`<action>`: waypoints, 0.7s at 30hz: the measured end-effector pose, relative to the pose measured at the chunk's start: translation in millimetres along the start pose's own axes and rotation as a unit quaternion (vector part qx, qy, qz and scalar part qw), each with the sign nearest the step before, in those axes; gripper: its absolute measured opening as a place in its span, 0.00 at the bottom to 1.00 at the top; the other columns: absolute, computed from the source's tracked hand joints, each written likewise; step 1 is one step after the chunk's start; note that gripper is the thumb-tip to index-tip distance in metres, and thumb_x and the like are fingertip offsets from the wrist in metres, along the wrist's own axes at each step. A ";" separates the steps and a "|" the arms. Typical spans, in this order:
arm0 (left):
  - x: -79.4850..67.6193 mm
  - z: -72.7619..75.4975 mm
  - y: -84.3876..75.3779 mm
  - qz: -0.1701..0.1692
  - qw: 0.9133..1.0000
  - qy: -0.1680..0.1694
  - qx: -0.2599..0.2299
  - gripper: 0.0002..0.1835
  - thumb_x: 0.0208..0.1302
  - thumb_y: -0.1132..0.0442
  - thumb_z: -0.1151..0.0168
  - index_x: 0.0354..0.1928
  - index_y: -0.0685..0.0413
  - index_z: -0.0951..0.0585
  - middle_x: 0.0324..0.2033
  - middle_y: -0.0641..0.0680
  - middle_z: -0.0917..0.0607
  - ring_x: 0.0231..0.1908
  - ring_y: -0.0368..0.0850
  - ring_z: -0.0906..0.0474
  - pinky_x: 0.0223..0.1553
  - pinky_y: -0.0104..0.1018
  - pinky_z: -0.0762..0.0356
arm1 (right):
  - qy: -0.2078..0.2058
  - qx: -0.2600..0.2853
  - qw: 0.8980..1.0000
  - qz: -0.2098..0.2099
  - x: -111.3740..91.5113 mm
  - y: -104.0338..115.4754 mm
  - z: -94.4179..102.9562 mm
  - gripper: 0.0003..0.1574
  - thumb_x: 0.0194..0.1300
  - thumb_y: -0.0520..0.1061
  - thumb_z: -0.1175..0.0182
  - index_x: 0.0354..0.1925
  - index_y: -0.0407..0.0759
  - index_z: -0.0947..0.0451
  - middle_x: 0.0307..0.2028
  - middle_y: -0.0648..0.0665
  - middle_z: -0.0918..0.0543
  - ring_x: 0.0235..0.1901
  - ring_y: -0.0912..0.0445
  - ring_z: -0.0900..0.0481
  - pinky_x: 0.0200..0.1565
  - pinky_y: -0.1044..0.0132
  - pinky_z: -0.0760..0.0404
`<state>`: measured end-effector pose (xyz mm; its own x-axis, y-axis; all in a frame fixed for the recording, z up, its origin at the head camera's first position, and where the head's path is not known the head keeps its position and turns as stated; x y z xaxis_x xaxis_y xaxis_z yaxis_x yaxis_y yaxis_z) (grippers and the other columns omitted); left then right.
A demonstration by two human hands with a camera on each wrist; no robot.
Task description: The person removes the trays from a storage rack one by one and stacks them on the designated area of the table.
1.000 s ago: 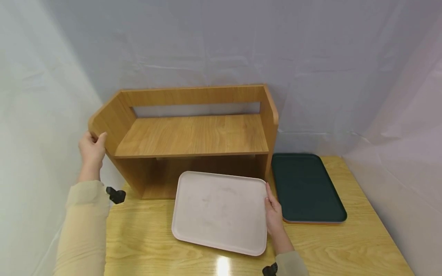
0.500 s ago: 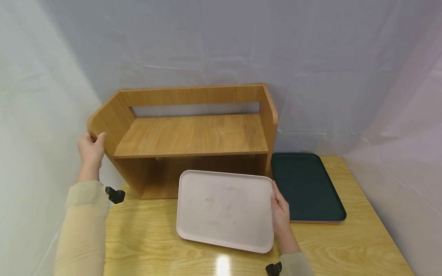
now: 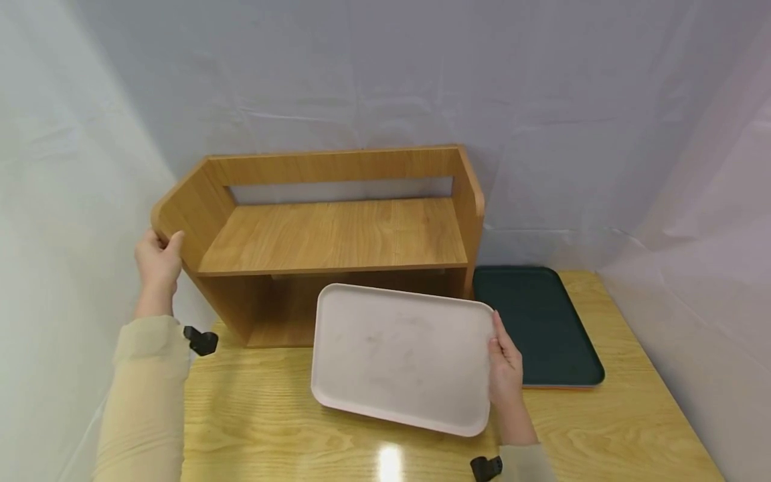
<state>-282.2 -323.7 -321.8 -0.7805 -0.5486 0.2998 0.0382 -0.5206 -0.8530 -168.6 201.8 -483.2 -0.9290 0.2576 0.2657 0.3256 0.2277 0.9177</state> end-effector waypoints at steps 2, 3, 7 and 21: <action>0.0 -0.3 -0.1 -0.002 1.000 -0.001 -0.001 0.14 0.63 0.57 0.50 0.25 0.56 0.38 0.23 0.52 0.37 0.21 0.38 0.41 0.21 0.28 0.41 | -0.016 0.001 1.000 -0.005 0.2 4.9 2.0 0.25 0.68 0.38 0.60 0.63 0.40 0.46 0.64 0.46 0.45 0.63 0.56 0.51 0.59 0.69 0.49; -0.1 -0.4 -0.2 -0.003 1.000 -0.002 -0.002 0.14 0.62 0.58 0.50 0.25 0.56 0.38 0.23 0.52 0.37 0.21 0.38 0.41 0.21 0.28 0.42 | -0.025 0.002 1.000 -0.007 0.5 7.3 2.8 0.25 0.68 0.38 0.60 0.63 0.40 0.46 0.64 0.47 0.45 0.63 0.56 0.51 0.59 0.69 0.49; -0.8 -0.5 -1.0 -0.004 1.000 -0.004 -0.005 0.14 0.62 0.58 0.50 0.25 0.56 0.39 0.22 0.52 0.37 0.21 0.38 0.41 0.21 0.28 0.42 | -0.055 0.012 0.998 -0.002 2.2 16.6 6.6 0.26 0.68 0.38 0.60 0.63 0.40 0.47 0.64 0.47 0.45 0.64 0.55 0.52 0.60 0.67 0.50; -0.5 -1.0 -2.4 -0.011 1.000 -0.010 -0.009 0.12 0.62 0.59 0.49 0.25 0.56 0.36 0.22 0.51 0.35 0.21 0.38 0.40 0.22 0.29 0.41 | -0.103 0.197 0.974 0.049 4.0 36.2 22.1 0.27 0.67 0.37 0.60 0.63 0.45 0.46 0.66 0.48 0.49 0.61 0.58 0.45 0.53 0.71 0.37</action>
<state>-282.5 -321.5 -320.4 -0.7687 -0.5495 0.3272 0.0097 -0.5216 -0.8531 -156.6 231.9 -455.5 -0.8477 0.4708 0.2445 0.4919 0.5249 0.6946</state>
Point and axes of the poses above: each hand's wrist, its own x-axis towards the middle knuckle, its own z-axis out of the back of the hand, y = z × x, the point moved 2 cm from there along x, towards the middle knuckle
